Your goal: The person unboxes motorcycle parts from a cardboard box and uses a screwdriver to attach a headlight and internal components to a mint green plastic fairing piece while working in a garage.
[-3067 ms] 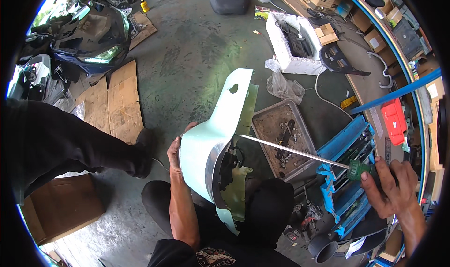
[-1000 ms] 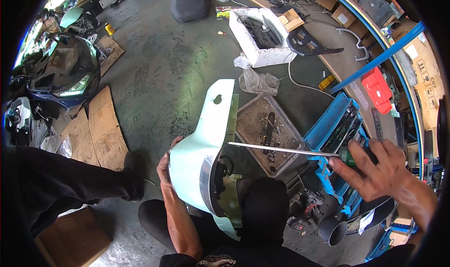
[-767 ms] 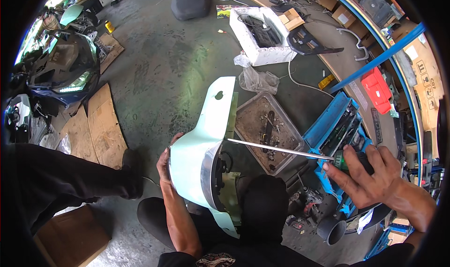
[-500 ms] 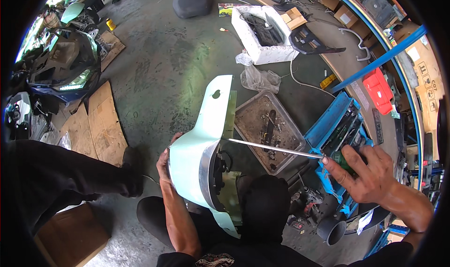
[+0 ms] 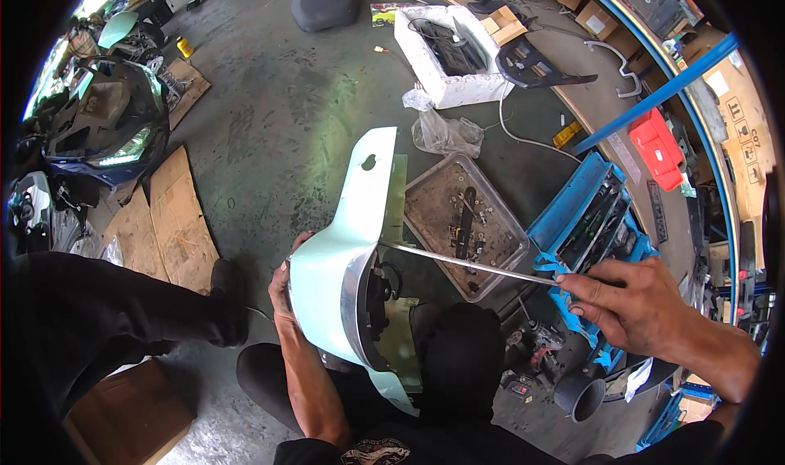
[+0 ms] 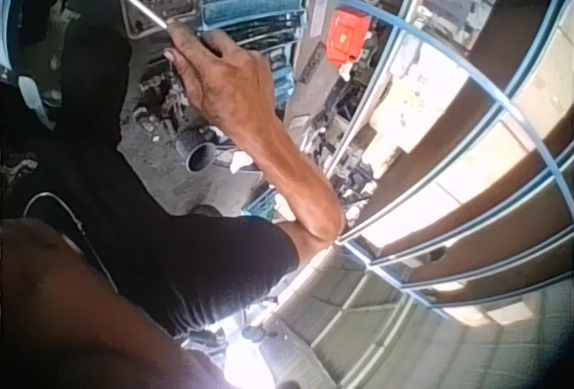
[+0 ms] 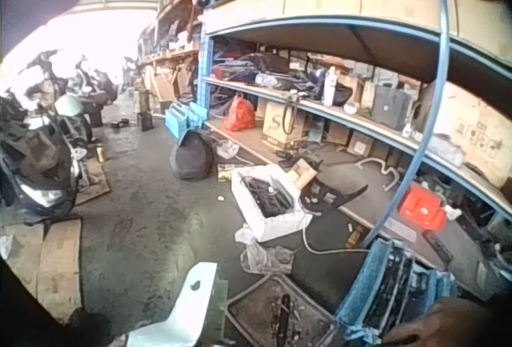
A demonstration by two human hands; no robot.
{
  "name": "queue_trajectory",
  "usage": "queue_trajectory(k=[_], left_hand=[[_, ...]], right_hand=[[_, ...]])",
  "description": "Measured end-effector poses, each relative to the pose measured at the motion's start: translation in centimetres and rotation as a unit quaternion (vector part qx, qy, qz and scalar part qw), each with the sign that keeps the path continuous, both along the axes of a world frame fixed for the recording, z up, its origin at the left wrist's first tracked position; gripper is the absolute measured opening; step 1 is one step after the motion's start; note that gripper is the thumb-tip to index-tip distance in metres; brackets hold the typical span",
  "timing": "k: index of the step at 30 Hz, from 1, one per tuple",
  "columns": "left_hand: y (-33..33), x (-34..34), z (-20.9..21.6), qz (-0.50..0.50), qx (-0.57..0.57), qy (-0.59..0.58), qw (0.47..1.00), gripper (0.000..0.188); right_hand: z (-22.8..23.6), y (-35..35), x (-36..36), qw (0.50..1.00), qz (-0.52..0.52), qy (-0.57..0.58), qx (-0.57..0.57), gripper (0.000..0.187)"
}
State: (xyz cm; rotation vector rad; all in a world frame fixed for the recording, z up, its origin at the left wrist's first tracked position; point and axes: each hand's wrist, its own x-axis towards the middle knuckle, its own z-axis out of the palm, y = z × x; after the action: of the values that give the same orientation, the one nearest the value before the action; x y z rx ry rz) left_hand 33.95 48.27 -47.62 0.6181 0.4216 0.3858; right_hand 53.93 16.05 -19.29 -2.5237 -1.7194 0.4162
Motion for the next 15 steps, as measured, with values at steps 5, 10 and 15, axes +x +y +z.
queue_trajectory(k=[5, 10, 15], left_hand=[[-0.5, -0.2, -0.1, 0.013, -0.046, -0.016, 0.999, 0.083], [-0.6, 0.0, -0.2, 0.0, -0.066, -0.04, 0.997, 0.081], [-0.5, -0.4, -1.6, -0.009, -0.064, -0.134, 0.989, 0.071]], right_hand=[[0.5, 0.6, 0.6, 0.982, -0.079, 0.173, 0.008, 0.03], [1.0, 0.8, 1.4, 0.883, -0.273, 0.369, -0.095, 0.031], [-2.9, -3.7, 3.2, 0.818, -0.309, 0.482, -0.052, 0.033]])
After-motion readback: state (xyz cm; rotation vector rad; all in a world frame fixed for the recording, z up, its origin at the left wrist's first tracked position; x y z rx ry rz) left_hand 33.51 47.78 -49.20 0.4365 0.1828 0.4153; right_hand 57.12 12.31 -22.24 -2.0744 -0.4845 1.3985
